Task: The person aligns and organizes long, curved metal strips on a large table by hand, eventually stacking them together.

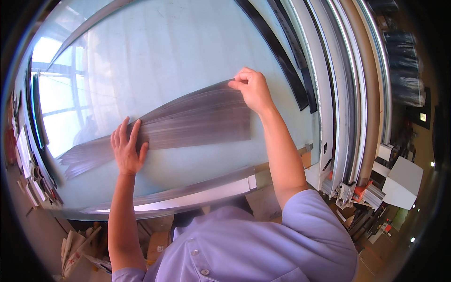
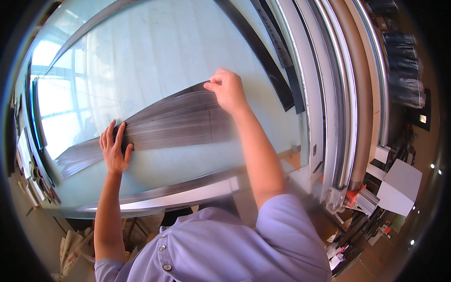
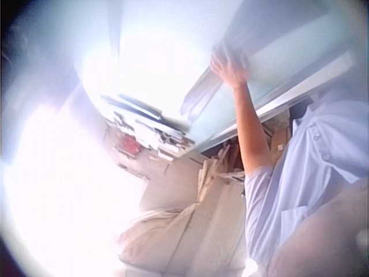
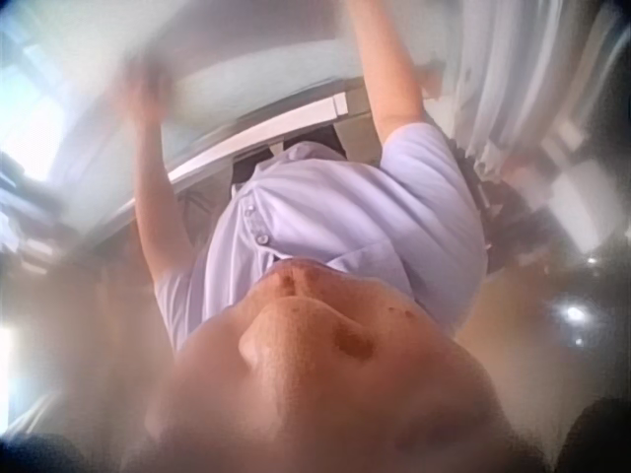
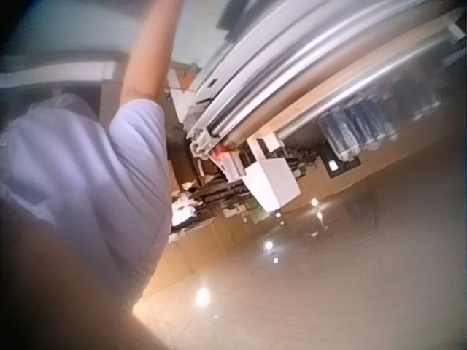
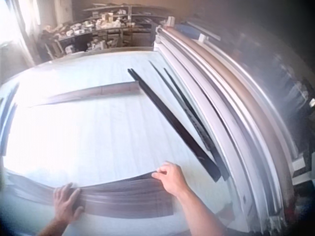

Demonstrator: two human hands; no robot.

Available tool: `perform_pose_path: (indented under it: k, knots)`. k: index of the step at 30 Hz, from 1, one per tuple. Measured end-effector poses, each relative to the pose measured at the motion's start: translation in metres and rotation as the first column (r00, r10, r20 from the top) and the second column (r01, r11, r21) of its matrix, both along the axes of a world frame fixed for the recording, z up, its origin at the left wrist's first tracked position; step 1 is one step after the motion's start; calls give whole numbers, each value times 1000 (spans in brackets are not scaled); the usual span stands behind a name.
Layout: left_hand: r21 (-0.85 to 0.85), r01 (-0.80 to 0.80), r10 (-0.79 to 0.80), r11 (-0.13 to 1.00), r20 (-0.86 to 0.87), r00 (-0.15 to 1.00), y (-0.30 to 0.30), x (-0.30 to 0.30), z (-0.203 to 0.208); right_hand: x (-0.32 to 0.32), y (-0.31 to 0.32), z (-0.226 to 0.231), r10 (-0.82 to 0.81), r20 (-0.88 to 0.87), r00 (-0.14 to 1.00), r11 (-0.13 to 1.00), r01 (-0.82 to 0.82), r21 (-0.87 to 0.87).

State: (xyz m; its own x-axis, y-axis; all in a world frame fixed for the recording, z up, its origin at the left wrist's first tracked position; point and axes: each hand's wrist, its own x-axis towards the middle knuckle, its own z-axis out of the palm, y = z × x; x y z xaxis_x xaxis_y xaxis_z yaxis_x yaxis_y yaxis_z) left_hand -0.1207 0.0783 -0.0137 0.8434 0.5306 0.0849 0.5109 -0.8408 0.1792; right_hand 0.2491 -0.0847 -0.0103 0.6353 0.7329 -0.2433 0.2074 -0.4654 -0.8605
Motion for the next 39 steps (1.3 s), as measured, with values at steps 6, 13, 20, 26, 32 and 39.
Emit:
perform_pose_path:
  k: [6, 13, 20, 26, 32, 39]
  knots:
    - [-19, -19, 19, 1000, -4, 1000, 1, -4, -2, -10, -3, 12, -7, -47, 999, 993, 13, 120]
    - [-23, -11, 11, 1000, 2, 1000, 1, -2, 0, -16, -5, 11, -13, -42, 999, 987, 19, 159]
    - [-15, -47, 48, 999, 19, 999, 0, -8, -2, 34, 47, 5, -57, -85, 995, 993, 65, 97]
    - [-38, -70, 71, 997, 11, 997, 6, -7, 3, 85, 233, -33, 107, 815, 570, 980, -199, 11]
    - [-81, -120, 121, 989, 9, 993, 5, -15, 0, 103, 344, -28, 320, 877, 358, 947, -93, -307]
    - [-120, -105, 113, 987, 59, 992, 8, -12, 6, 105, 343, -60, 324, 871, 369, 927, -309, -213]
